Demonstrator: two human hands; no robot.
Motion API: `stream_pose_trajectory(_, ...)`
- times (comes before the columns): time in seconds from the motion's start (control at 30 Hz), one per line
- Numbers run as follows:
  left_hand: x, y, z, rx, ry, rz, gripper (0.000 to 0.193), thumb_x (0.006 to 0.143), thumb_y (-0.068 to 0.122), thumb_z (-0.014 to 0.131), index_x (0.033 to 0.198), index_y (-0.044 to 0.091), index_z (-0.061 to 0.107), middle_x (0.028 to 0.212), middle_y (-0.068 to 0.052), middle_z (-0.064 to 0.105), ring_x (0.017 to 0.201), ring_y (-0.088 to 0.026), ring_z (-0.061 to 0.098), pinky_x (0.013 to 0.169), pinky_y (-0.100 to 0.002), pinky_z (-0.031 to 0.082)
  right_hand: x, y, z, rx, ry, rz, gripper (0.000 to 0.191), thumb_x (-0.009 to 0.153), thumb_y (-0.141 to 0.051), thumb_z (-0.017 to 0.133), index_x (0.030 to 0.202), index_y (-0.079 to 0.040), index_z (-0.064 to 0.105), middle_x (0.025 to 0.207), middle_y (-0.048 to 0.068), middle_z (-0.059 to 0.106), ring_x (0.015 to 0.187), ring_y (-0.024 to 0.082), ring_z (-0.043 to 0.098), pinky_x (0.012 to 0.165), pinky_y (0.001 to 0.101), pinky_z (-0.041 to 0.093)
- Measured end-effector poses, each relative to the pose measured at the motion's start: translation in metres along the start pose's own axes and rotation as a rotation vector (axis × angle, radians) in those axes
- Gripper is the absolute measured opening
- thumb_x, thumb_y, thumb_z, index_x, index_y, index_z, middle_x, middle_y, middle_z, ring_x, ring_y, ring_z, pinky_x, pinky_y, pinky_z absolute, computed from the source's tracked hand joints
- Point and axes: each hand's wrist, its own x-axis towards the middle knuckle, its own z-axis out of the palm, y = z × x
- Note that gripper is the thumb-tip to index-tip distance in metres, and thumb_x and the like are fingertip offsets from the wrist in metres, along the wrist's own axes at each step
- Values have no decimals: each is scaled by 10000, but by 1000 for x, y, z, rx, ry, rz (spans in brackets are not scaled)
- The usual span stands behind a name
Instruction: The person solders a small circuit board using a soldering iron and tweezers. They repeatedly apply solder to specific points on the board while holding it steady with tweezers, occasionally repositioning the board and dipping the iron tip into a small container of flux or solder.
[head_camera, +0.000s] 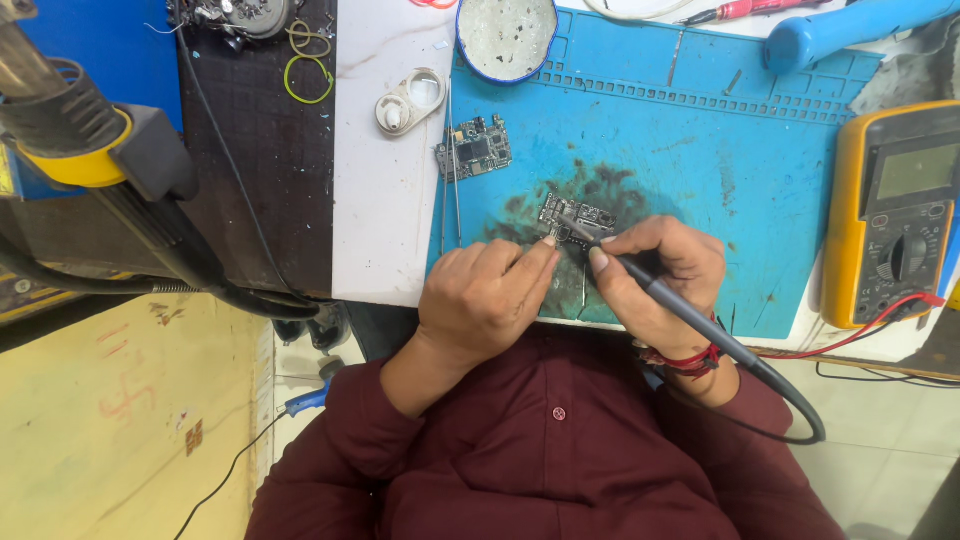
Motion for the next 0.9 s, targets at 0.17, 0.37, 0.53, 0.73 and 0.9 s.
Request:
stream_pose_trajectory(0.17, 1, 0, -1, -20, -6, -9, 130, 948, 210, 795, 1054, 138, 770, 735, 19, 483, 624, -157, 523, 561, -341, 402, -1, 0, -1, 32, 8, 46, 94, 920, 10, 747, 936, -8, 656, 768, 5, 667, 638, 27, 568, 588, 204, 425)
stream_pose_trajectory(0.37, 0, -2, 0, -17, 3, 3, 141, 939, 209, 789, 1056, 134, 766, 745, 10, 506, 635, -168, 541, 569, -346, 415, -1, -5, 4, 78, 74, 49, 98, 946, 10, 743, 1004, -15, 668, 793, 11, 672, 626, 14, 574, 581, 177, 448)
stream_pose_trajectory(0.53, -2, -3, -7, -142, 74, -31, 114, 963, 178, 788, 1041, 106, 748, 846, 5, 614, 712, -180, 614, 628, -340, 469, 7, -18, 7, -116, 128, -146, 190, 993, 7, 675, 1177, -36, 673, 954, 90, 738, 838, 177, 686, 762, 279, 532)
stream_pose_trajectory(0.73, 8, -14, -24, 113, 118, -267, 335, 968, 282, 776, 1191, 47, 691, 996, -83, 642, 851, -266, 666, 721, -374, 528, 14, -30, 13, -569, -4, -320, 507, 825, -99, 778, 1302, -42, 613, 990, 112, 643, 989, 338, 614, 938, 446, 441)
stream_pose_trajectory(0.9, 17, -19, -29, 217, 26, -381, 429, 919, 312, 776, 1205, -1, 706, 942, -97, 636, 769, -270, 672, 621, -373, 524, 14, -29, 18, -662, 34, -359, 498, 859, -150, 813, 1304, -67, 605, 1016, 109, 657, 970, 319, 617, 920, 434, 425)
